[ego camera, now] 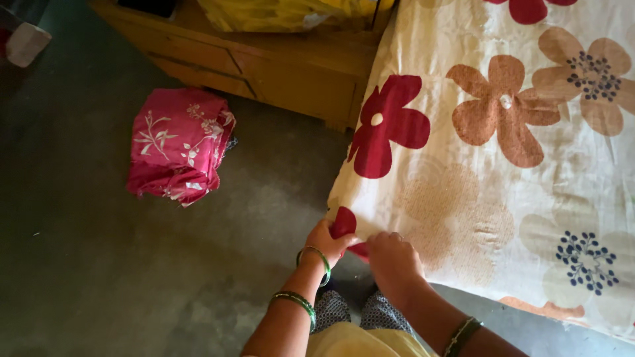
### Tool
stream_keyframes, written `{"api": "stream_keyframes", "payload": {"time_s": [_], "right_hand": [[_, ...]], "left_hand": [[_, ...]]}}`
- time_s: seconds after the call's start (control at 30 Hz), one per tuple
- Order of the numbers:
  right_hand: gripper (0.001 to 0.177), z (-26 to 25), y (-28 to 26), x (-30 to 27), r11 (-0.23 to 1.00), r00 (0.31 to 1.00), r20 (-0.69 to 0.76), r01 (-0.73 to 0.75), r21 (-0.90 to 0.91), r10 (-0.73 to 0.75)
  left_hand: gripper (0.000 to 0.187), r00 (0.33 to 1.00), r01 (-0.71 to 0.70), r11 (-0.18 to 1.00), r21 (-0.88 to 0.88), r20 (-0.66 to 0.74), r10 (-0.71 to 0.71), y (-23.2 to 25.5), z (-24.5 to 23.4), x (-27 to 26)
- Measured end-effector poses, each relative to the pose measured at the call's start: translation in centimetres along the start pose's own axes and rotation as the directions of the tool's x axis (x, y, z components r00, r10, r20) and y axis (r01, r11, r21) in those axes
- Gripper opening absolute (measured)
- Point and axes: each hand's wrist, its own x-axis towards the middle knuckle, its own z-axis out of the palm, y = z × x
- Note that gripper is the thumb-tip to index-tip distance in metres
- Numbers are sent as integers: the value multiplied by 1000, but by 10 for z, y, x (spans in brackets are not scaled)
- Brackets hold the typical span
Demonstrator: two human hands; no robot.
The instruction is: The person is smoothing a bedsheet with their hands and tucking the edges under the mattress.
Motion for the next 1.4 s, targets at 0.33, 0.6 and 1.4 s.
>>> {"api": "stream_keyframes", "payload": {"time_s": [0.33, 0.6, 1.4], "right_hand": [[15, 44, 13, -16, 966, 972, -158, 200, 162, -175], [62, 2, 80, 66, 898, 887, -363, -114, 425, 285], [92, -26, 122, 131, 963, 846, -474, -151, 224, 243]], "left_hand": [[36, 995, -47, 986, 162, -74, 60, -42, 4, -3], [48, 977, -71, 976, 206, -182, 109, 61, -5, 41], [20, 830, -207, 975, -75, -541, 135, 124, 20, 117]]}}
